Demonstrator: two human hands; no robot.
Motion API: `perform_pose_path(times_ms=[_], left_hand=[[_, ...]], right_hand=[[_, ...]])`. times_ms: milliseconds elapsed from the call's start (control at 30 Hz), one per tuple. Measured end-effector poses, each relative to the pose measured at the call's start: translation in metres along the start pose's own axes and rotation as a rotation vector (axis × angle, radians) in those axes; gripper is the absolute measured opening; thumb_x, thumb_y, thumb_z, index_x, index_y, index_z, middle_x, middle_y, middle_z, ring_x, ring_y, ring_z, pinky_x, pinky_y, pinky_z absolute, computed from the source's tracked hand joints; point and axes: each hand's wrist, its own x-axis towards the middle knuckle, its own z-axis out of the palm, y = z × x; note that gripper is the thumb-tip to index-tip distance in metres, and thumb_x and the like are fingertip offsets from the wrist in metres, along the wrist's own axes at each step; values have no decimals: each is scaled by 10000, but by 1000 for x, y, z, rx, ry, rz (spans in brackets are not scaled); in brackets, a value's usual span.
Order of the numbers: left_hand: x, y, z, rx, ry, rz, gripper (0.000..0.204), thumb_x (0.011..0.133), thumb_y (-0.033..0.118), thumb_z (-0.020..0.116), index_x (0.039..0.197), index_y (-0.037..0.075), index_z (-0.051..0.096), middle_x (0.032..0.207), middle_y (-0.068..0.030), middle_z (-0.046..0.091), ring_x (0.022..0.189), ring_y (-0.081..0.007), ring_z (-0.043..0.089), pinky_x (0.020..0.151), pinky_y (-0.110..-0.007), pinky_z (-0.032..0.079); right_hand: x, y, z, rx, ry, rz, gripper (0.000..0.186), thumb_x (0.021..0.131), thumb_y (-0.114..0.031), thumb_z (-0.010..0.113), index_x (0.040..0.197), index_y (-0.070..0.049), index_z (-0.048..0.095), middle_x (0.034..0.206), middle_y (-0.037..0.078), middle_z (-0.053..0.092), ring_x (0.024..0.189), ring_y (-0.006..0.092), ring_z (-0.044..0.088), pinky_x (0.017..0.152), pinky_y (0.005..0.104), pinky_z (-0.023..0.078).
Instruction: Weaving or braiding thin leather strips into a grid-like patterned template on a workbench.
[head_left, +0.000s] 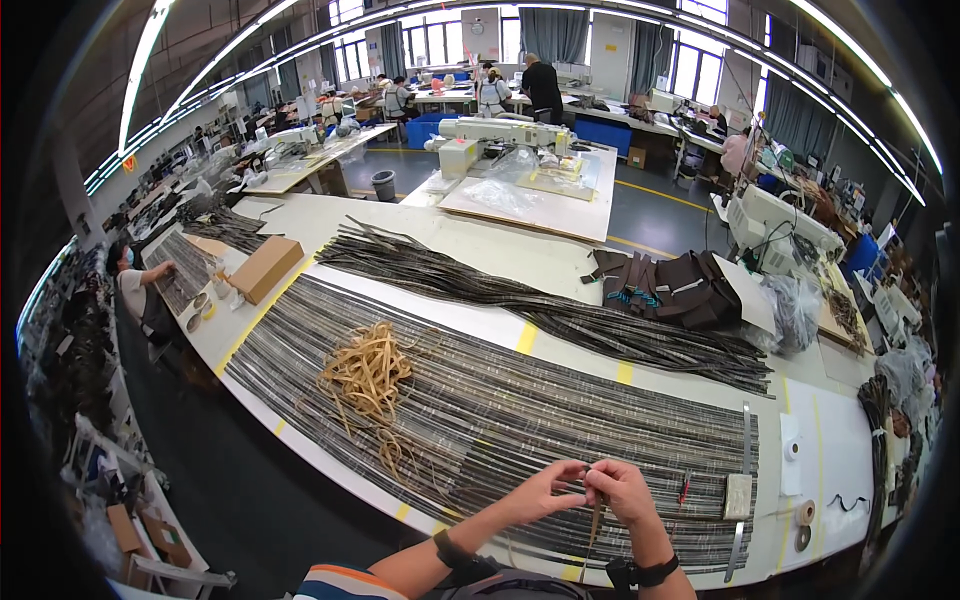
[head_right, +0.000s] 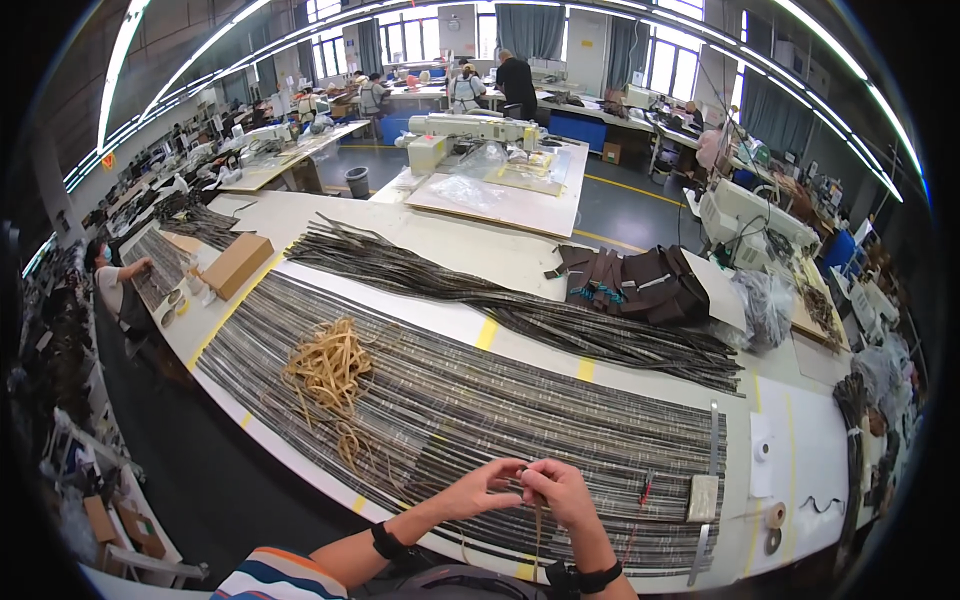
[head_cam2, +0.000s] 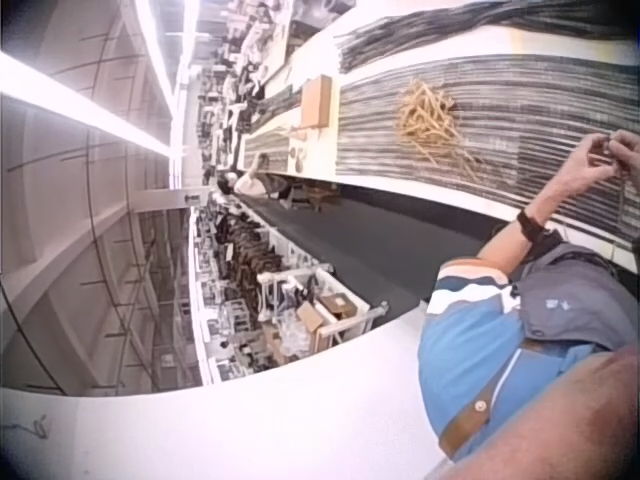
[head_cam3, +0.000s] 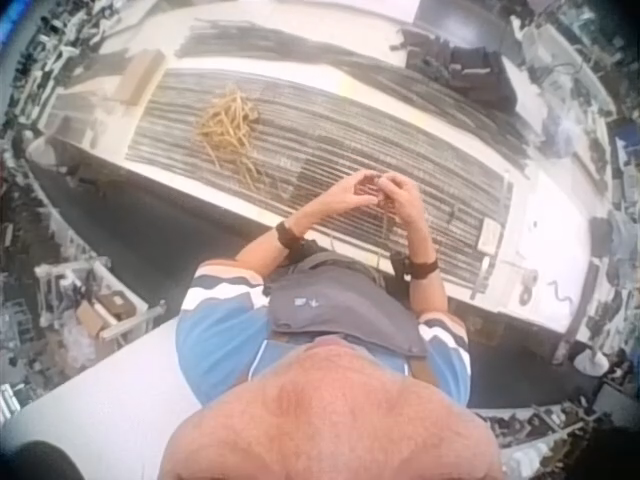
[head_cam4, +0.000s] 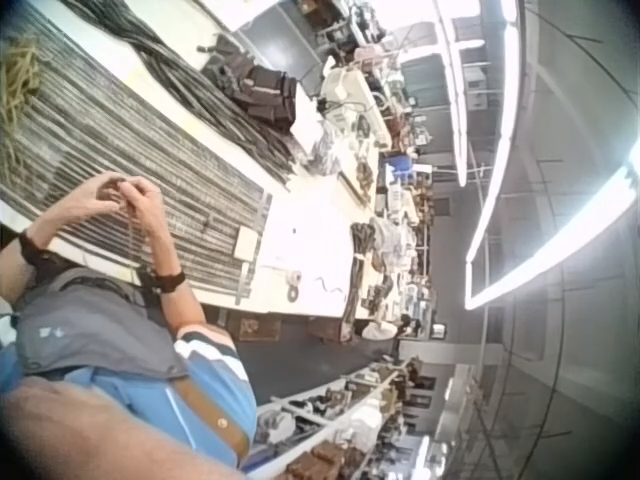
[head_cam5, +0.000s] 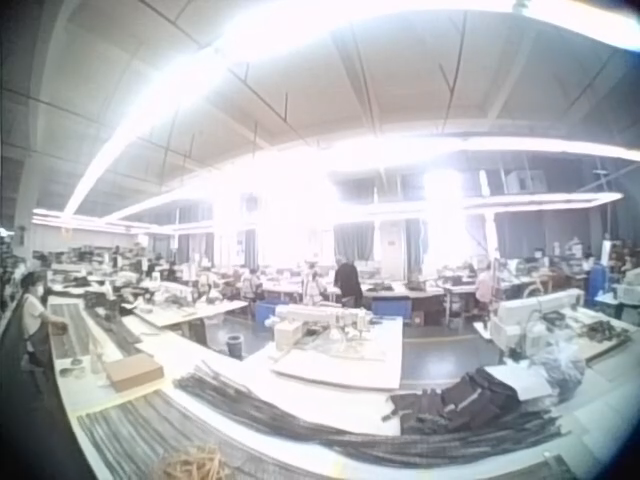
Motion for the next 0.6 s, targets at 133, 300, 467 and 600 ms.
perform_pose_path(times_ms=[133, 300, 467, 600], left_hand=[[-4, -38, 42, -224, -440, -334, 372, 893, 271, 624, 1149, 10, 557, 990, -29, 583, 895, -97, 580, 827, -263, 469], [-33, -33, 15, -26, -335, -348, 238, 912, 254, 592, 925, 19, 631, 729, 26, 545, 691, -46, 502, 610, -212, 442], [-79, -35, -61, 134, -113, -468, 179, 878, 193, 627, 893, 15, 624, 747, 3, 593, 687, -53, 518, 578, -232, 415], [-117, -38, -133, 720, 310, -446, 159, 848, 161, 646, 910, 18, 615, 708, -9, 595, 648, -60, 516, 556, -242, 414]], right_hand=[[1, -8, -13, 214, 65, -175, 95, 891, -60, 561, 886, 27, 599, 783, 89, 619, 662, 157, 600, 613, 285, 506], [-9, -24, -60, 418, 32, -443, 173, 928, -186, 554, 950, -16, 528, 771, 46, 512, 603, 111, 468, 543, 269, 423], [-32, -23, -111, 539, 7, -542, 195, 958, -231, 516, 1011, -45, 543, 843, 21, 448, 623, 67, 415, 526, 204, 367], [-47, -8, -140, 581, 101, -624, 196, 964, -212, 508, 1045, -37, 545, 841, 17, 429, 632, 65, 393, 538, 196, 361]])
